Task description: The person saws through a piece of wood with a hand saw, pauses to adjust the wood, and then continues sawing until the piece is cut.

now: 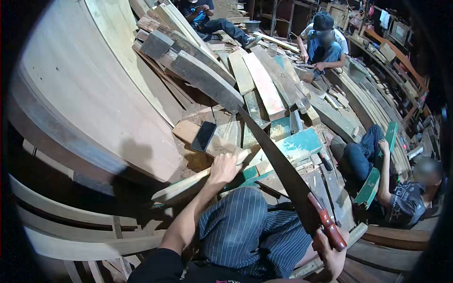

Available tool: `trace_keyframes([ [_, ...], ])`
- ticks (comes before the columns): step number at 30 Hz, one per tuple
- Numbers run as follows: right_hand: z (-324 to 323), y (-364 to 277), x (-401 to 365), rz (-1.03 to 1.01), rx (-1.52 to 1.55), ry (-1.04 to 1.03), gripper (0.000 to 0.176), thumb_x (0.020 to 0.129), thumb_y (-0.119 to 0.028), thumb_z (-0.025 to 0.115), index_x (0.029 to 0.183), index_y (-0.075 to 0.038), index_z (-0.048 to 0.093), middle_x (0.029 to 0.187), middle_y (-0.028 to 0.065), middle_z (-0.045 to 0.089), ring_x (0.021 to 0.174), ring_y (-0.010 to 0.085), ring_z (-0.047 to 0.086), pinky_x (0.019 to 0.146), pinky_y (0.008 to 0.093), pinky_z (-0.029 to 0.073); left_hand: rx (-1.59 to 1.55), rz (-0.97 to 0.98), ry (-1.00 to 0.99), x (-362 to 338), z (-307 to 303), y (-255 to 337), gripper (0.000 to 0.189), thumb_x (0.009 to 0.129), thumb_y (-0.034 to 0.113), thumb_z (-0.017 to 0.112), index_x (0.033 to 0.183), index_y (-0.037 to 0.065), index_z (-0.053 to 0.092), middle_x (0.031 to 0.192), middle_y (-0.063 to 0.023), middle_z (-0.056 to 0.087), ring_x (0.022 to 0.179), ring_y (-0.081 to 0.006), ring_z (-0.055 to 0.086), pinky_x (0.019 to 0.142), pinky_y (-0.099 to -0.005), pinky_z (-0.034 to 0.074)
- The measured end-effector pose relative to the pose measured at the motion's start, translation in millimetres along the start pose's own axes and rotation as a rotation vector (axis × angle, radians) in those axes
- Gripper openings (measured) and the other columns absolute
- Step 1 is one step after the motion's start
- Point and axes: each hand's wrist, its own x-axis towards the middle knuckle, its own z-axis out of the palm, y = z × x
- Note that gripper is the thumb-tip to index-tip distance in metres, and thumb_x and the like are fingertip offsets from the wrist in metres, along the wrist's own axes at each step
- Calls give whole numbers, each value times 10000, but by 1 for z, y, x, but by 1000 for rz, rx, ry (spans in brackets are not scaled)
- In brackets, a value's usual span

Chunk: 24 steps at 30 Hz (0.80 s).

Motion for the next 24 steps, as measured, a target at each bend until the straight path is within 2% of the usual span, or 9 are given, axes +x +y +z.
trace_keyframes([
  [1,0,-13,-1,72,38,-84,303,851,-121,732,1035,5,527,652,30,544,512,85,485,477,235,403,34,-8,4,-3,3,4,381,748,206,716,1039,8,571,804,-229,664,772,-401,665,695,-493,527],
  [2,21,-25,-7,-26,17,98,191,879,-115,699,935,12,568,608,11,516,499,75,468,466,229,374,69,-16,7,-6,5,8,377,745,196,717,1035,10,566,810,-225,666,779,-399,666,698,-492,529],
  [5,44,-27,25,-32,-85,-77,162,881,-91,670,834,49,600,598,6,490,573,60,424,510,239,345,84,-25,12,-9,6,9,397,761,182,723,1071,12,544,815,-222,669,790,-396,673,706,-485,537],
  [11,69,-39,53,-127,-107,-206,179,877,-113,666,848,50,597,606,62,489,578,85,413,521,264,363,-22,24,66,4,-1,-15,413,793,197,714,1093,-46,568,773,-260,658,759,-428,665,698,-499,540],
  [18,56,-45,41,-357,-287,-340,268,826,-185,744,921,8,584,602,132,574,482,212,557,511,298,440,21,31,22,3,0,-14,284,701,73,682,923,-80,593,749,-278,641,771,-442,652,709,-489,538],
  [21,47,-49,32,-398,-288,-320,289,816,-194,755,916,6,573,623,134,595,502,212,600,518,292,456,-13,104,-2,1,6,-20,244,707,111,700,862,-54,610,740,-266,636,764,-428,653,686,-488,531],
  [22,43,-54,24,-240,-233,-306,302,789,-211,781,900,-11,585,668,82,575,588,146,503,584,277,403,-3,103,-40,0,4,-16,227,715,139,709,806,-48,619,759,-268,643,772,-419,659,692,-474,539],
  [23,42,-57,18,-268,-327,-234,301,796,-227,772,910,-19,587,684,81,568,616,160,493,610,292,396,8,102,-79,-1,2,-14,229,723,166,718,751,-43,628,778,-270,650,779,-410,666,698,-460,546],
  [24,43,-59,13,-294,-420,-162,300,804,-243,764,919,-27,590,700,79,561,645,174,482,636,307,389,29,130,-76,-3,-1,-11,299,720,198,754,836,-44,622,781,-268,652,782,-405,668,697,-464,545],
])
